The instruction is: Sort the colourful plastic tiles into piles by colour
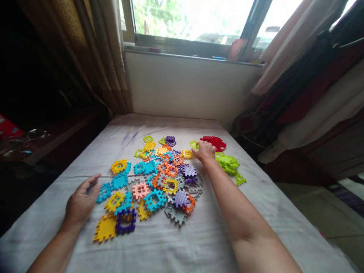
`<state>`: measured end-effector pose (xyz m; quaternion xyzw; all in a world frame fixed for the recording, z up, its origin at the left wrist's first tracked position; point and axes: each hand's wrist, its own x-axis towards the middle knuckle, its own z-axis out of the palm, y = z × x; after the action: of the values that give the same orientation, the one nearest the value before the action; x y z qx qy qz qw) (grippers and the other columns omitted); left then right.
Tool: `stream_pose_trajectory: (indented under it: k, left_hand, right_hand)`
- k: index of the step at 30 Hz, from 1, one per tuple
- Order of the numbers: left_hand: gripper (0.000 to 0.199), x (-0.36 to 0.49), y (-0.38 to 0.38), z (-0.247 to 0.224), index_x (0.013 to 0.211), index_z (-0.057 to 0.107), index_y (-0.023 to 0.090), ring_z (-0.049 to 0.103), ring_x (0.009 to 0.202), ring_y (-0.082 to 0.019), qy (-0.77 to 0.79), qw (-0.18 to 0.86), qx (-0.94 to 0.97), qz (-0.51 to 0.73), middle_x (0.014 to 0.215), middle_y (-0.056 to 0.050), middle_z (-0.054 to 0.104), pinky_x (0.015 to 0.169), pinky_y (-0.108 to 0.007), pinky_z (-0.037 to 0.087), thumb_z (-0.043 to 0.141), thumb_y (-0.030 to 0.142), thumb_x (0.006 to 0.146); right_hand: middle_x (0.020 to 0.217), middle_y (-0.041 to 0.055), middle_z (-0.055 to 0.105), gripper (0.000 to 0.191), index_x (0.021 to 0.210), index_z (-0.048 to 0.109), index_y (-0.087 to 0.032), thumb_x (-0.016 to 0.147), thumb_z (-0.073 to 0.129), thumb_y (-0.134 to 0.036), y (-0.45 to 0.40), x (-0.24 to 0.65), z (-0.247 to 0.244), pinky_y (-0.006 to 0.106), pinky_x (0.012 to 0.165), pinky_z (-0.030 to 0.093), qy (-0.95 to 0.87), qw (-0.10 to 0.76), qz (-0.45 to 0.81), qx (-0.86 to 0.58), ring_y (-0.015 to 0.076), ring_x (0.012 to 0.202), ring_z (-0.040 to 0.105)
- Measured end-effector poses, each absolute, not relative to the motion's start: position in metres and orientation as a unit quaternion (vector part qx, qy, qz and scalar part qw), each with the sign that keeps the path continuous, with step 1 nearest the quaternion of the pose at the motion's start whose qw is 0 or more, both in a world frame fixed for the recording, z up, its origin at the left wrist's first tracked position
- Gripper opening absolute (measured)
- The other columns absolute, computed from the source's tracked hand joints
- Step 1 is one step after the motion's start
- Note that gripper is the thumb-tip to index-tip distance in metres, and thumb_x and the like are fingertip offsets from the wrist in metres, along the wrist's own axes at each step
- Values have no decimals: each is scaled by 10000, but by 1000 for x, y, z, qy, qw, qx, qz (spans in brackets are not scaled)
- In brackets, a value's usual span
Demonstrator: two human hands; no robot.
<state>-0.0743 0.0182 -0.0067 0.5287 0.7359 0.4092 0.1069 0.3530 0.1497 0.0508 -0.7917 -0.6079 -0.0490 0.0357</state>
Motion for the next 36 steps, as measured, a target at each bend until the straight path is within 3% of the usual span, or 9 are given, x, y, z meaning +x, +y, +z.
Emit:
stream_pose_trajectory:
  k: [7,13,20,28,36]
  left_hand:
    - [400,-71,19,0,1112,716,257,679,871,-215,742,108,518,411,1086,-59,731,780,-331,527,536,434,802]
    - [368,-72,19,-1,1105,717,260,668,815,-207,740,97,521,414,1038,-58,730,767,-337,533,549,411,815]
    - [424,-75,19,-10,1125,703,251,686,967,-238,730,95,530,420,1076,-68,727,784,-328,545,512,465,814]
    - [443,-76,17,-15,1114,696,235,690,1028,-236,707,88,545,443,1121,-66,735,908,-342,551,509,492,806]
    - [440,-75,15,-13,1127,692,229,676,1083,-237,709,95,550,432,1170,-74,725,966,-354,532,501,493,832]
  right_hand:
    - [1188,129,684,357,1080,742,-201,883,587,-456,93,418,54,425,941,352,-621,-26,-117,-775,299,1132,555]
    - [1283,91,652,301,1046,755,-260,863,594,-436,89,418,47,444,969,332,-633,14,-132,-762,293,1171,532]
    - [1312,87,657,314,1139,739,-235,914,540,-327,136,343,63,385,958,395,-718,74,-100,-685,269,1179,559]
    - [1238,68,698,350,1239,686,-293,949,503,-364,204,232,56,302,917,452,-738,31,-20,-673,233,1145,617]
    - [1221,100,706,333,1203,713,-261,899,578,-273,230,211,43,292,839,494,-713,11,26,-700,233,1078,673]
